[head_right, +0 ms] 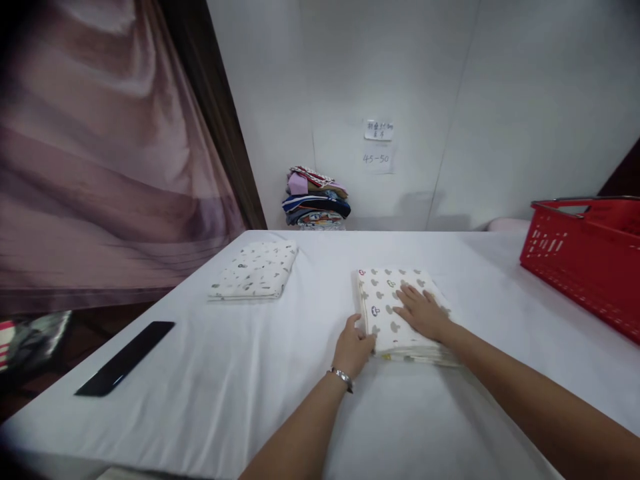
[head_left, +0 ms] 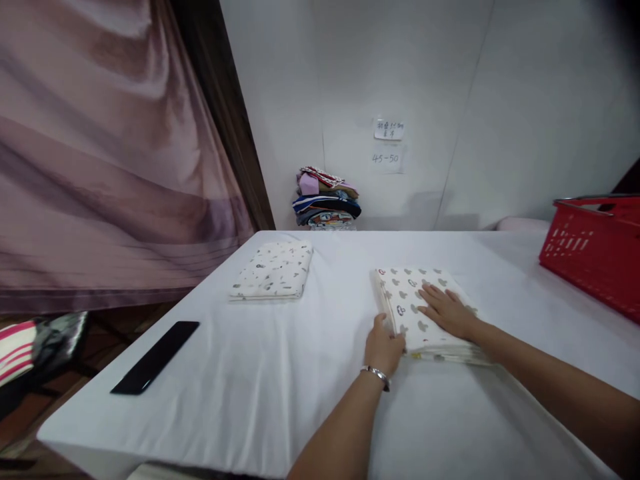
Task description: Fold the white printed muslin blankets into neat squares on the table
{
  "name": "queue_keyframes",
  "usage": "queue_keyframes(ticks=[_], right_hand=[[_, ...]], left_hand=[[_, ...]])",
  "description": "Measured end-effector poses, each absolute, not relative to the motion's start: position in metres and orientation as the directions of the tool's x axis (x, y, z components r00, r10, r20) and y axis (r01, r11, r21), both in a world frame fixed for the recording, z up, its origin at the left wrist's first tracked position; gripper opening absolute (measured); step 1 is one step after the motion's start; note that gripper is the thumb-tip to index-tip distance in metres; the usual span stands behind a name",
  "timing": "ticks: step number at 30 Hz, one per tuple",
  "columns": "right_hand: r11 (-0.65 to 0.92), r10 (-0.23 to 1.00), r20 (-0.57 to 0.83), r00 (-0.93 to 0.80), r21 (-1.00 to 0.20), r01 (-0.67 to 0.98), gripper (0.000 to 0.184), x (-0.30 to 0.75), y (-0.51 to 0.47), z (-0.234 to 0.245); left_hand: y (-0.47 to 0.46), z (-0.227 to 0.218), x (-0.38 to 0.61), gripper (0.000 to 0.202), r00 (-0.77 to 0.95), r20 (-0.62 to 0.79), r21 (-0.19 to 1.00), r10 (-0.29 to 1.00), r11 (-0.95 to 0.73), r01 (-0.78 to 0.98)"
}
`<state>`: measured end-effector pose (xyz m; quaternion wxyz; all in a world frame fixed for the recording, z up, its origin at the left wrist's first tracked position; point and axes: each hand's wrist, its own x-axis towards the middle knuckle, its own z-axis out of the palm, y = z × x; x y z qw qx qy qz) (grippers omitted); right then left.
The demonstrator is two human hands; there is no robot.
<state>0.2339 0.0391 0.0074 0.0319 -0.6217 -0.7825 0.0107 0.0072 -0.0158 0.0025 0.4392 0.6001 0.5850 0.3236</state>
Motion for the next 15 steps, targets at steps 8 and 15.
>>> queue_keyframes(ticks=[8, 15], right_hand=[[0.259, 0.966, 0.017, -0.259, -0.136, 0.956, 0.066, 0.222, 0.023, 0.01], [0.296, 0.954, 0.023, -0.3, -0.247, 0.923, 0.06, 0.211, 0.014, 0.027]], left_hand=[[-0.013, -0.005, 0.007, 0.051, 0.127, -0.124, 0.917, 0.984, 0.065, 0.394], [-0.014, -0.008, 0.01, 0.032, 0.077, -0.124, 0.92, 0.989, 0.086, 0.382]])
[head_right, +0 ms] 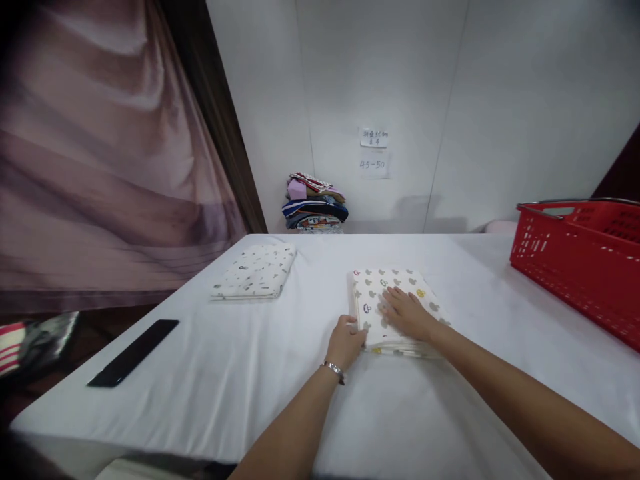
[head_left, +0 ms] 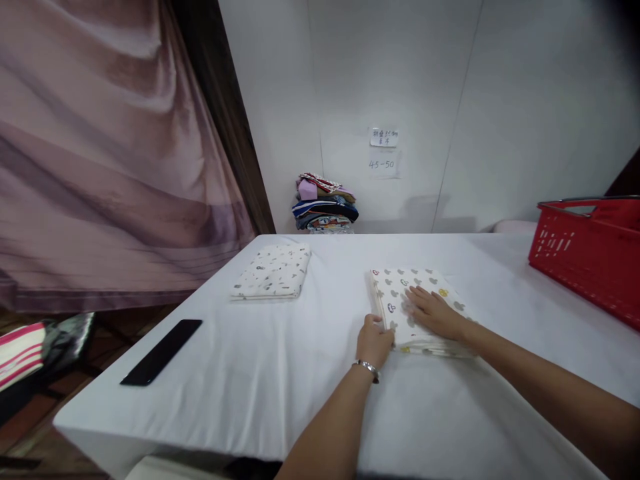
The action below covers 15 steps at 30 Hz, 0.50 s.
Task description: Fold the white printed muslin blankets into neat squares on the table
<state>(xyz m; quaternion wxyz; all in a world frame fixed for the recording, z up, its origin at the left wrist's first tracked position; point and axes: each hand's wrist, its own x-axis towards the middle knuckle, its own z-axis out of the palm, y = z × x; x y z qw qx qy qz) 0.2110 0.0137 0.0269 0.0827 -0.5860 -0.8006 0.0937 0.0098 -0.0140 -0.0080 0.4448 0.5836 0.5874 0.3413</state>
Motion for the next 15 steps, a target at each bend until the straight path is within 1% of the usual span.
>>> queue_keyframes(ticks=[4, 8, 12, 15], right_hand=[[0.376, 0.925, 0.073, -0.372, -0.306, 0.875, 0.054, 0.186, 0.012, 0.037], [0.439, 0.896, 0.118, -0.427, -0.372, 0.818, 0.046, 0.162, 0.012, 0.033], [0.47, 0.879, 0.126, -0.46, -0.394, 0.789, 0.032, 0.15, 0.016, 0.029], [0.498, 0.864, 0.162, -0.477, -0.421, 0.758, 0.029, 0.149, 0.018, 0.03]], left_hand=[[-0.013, -0.011, 0.01, 0.023, 0.071, -0.096, 0.906, 0.993, 0.058, 0.42], [-0.015, -0.008, 0.008, 0.016, 0.105, -0.078, 0.899, 0.991, 0.024, 0.437], [-0.018, -0.004, 0.007, 0.01, 0.146, -0.091, 0.913, 0.985, 0.024, 0.408], [-0.019, -0.002, 0.007, 0.009, 0.155, -0.091, 0.915, 0.984, 0.022, 0.403]])
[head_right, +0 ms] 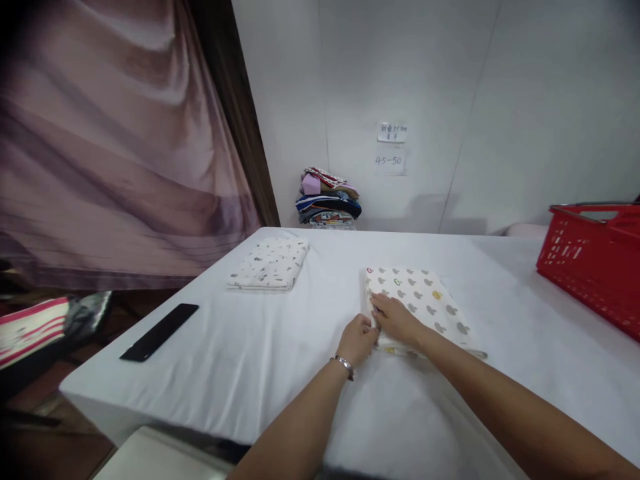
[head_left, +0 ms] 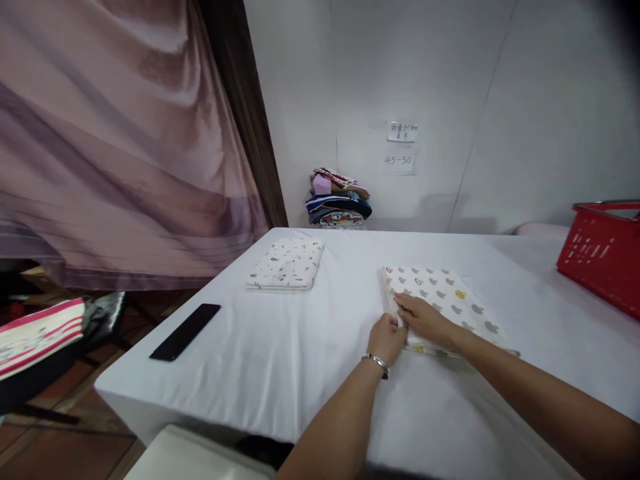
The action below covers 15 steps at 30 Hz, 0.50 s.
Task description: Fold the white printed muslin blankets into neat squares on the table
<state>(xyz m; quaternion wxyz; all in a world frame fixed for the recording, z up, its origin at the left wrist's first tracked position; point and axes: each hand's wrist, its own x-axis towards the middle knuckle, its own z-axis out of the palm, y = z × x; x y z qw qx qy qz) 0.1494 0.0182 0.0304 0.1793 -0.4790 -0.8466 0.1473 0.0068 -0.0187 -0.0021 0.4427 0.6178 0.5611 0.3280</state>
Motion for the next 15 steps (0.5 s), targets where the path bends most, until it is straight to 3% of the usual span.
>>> queue_keyframes(ticks=[9, 15], right_hand=[[0.464, 0.885, 0.159, -0.437, -0.366, 0.807, 0.042, 0.156, 0.019, 0.013], [0.408, 0.912, 0.13, -0.39, -0.397, 0.822, 0.046, 0.154, 0.013, 0.012]], left_hand=[[-0.014, -0.004, 0.001, 0.015, 0.169, -0.11, 0.921, 0.979, 0.037, 0.387], [0.01, 0.004, -0.008, 0.016, 0.054, -0.154, 0.933, 0.987, 0.127, 0.336]])
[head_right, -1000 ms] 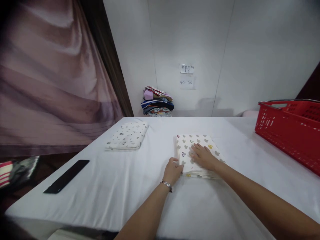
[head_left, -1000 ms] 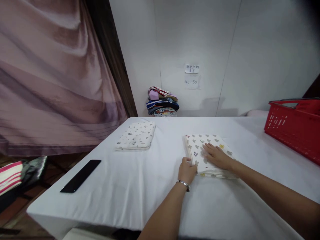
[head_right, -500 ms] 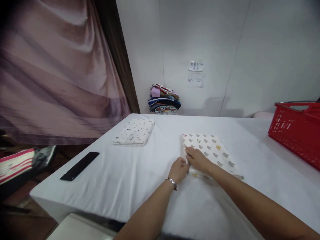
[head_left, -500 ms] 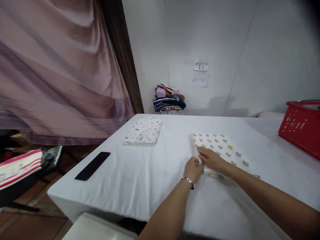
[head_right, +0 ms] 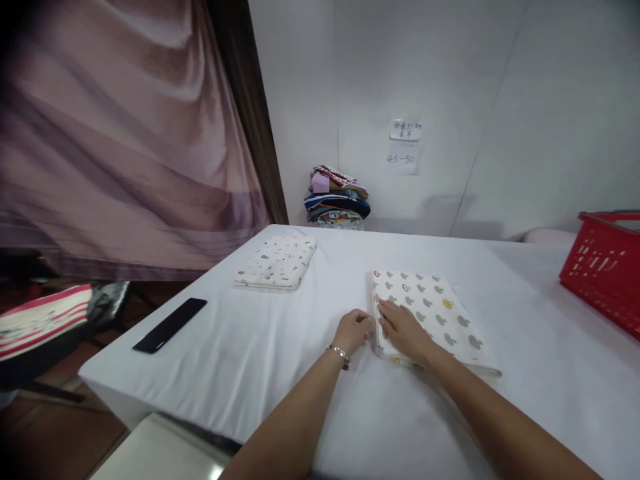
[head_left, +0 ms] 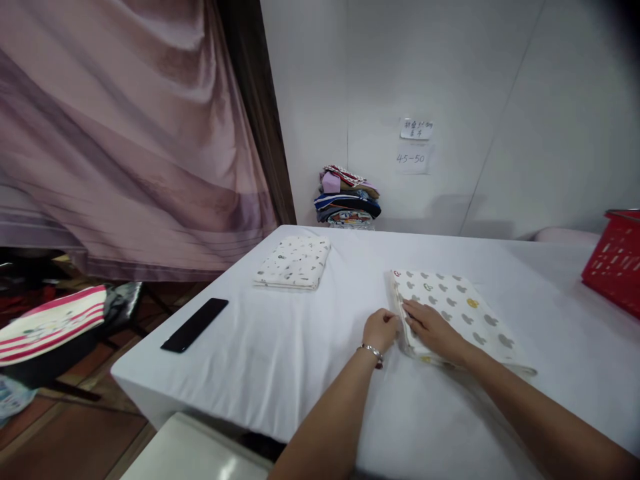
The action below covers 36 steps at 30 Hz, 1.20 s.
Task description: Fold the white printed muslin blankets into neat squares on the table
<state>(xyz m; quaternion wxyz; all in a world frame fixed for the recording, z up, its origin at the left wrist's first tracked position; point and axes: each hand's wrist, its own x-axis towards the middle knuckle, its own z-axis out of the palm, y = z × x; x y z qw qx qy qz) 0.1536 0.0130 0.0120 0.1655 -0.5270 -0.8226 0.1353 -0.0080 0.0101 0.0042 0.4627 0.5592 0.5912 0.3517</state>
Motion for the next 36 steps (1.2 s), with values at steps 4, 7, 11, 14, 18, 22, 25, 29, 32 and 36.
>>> queue_keyframes(ticks=[4, 7, 11, 14, 18, 22, 25, 29, 32, 36], right_hand=[[0.416, 0.908, 0.152, -0.39, -0.434, 0.799, 0.043, 0.152, 0.013, 0.019], [0.45, 0.888, 0.171, -0.427, -0.514, 0.73, 0.039, 0.151, 0.013, 0.028], [0.41, 0.897, 0.146, -0.417, -0.625, 0.664, 0.035, 0.153, 0.01, 0.041], [0.37, 0.903, 0.106, -0.416, -0.682, 0.631, 0.035, 0.159, 0.01, 0.046], [0.301, 0.942, 0.115, -0.316, -0.703, 0.644, 0.035, 0.171, 0.018, 0.047], [0.271, 0.955, 0.113, -0.273, -0.701, 0.659, 0.038, 0.182, 0.026, 0.041], [0.313, 0.937, 0.115, -0.329, -0.696, 0.646, 0.037, 0.183, 0.029, 0.038], [0.352, 0.923, 0.132, -0.36, -0.665, 0.659, 0.033, 0.178, 0.03, 0.037], [0.393, 0.908, 0.15, -0.391, -0.631, 0.669, 0.031, 0.177, 0.03, 0.037], [0.404, 0.905, 0.158, -0.394, -0.611, 0.681, 0.032, 0.178, 0.03, 0.034]], left_hand=[[0.04, 0.016, -0.005, 0.013, -0.008, -0.131, 0.91, 0.991, 0.123, 0.396], [0.061, 0.022, 0.003, 0.014, -0.053, -0.116, 0.9, 0.992, 0.128, 0.417], [0.082, 0.022, 0.014, 0.016, -0.089, -0.112, 0.899, 0.99, 0.139, 0.416], [0.092, 0.02, 0.02, 0.022, -0.12, -0.114, 0.897, 0.986, 0.154, 0.414], [0.101, 0.015, 0.026, 0.027, -0.148, -0.109, 0.891, 0.983, 0.163, 0.423], [0.105, 0.012, 0.03, 0.02, -0.16, -0.118, 0.891, 0.98, 0.176, 0.418], [0.105, 0.01, 0.031, 0.015, -0.175, -0.119, 0.907, 0.977, 0.179, 0.382], [0.103, 0.007, 0.031, 0.015, -0.192, -0.074, 0.936, 0.979, 0.135, 0.326], [0.101, 0.004, 0.031, 0.014, -0.209, -0.052, 0.949, 0.977, 0.113, 0.294], [0.103, 0.002, 0.033, 0.013, -0.212, -0.021, 0.97, 0.977, 0.071, 0.232]])
